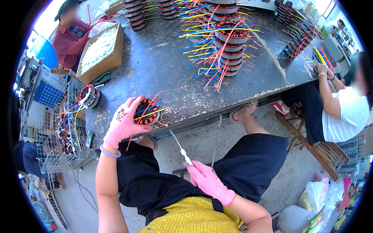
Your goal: The person uses a lighter to process the ends of wires on a copper-wound motor component and then places the part into a stack on the workbench.
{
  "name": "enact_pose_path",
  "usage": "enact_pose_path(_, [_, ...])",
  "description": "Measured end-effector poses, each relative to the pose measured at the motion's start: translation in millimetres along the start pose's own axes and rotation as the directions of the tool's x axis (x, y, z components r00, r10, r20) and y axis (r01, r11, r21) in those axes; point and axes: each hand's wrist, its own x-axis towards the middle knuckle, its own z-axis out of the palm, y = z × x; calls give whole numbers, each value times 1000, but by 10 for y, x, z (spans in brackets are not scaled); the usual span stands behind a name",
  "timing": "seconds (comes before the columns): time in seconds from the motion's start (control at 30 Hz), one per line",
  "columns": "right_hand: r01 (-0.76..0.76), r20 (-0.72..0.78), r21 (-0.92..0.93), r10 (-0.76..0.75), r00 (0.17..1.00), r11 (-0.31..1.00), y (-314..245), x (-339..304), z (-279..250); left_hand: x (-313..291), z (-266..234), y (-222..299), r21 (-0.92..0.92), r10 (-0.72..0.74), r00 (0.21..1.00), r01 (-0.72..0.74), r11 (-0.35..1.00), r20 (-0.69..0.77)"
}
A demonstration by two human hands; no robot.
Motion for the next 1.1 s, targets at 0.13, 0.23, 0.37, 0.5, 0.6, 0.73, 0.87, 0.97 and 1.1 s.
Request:
enact_pose_path(0.13, [6,-1,75,-6,1000,997,44,15,4,-11,-10,15,-12,-10,1000,10,1000,8])
enact_pose_path(0.23, [-9,-5,111,10,1000,994,41,-1,14,5,19,-5,-9,-3,1000,3,1000,6])
enact_pose_path(0.37, [-24,-16,147,27,1000,989,-55,-26,46,6,3,22,8,-7,1000,7,1000,1])
enact_pose_path(0.5, [-21,3,54,21,1000,998,-79,-14,27,6,-5,30,-19,-26,1000,26,999,10])
enact_pose_path(0.6, [16,9,2,-16,1000,1000,-19,-7,-2,-2,2,39,-27,-25,1000,25,999,5])
enact_pose_path(0.73, [19,5,-20,-19,1000,1000,-27,-14,-4,7,-12,41,-34,-22,1000,22,999,10])
enact_pose_path(0.87, [16,14,34,-16,1000,999,55,24,-3,0,-29,51,-42,-23,1000,24,999,19])
enact_pose_path(0.97, [36,8,38,-36,999,999,57,28,12,10,-18,46,-50,-21,1000,21,999,11])
enact_pose_path(1.1, [24,7,7,-24,1000,1000,28,10,0,11,-3,37,-40,-20,1000,20,999,6])
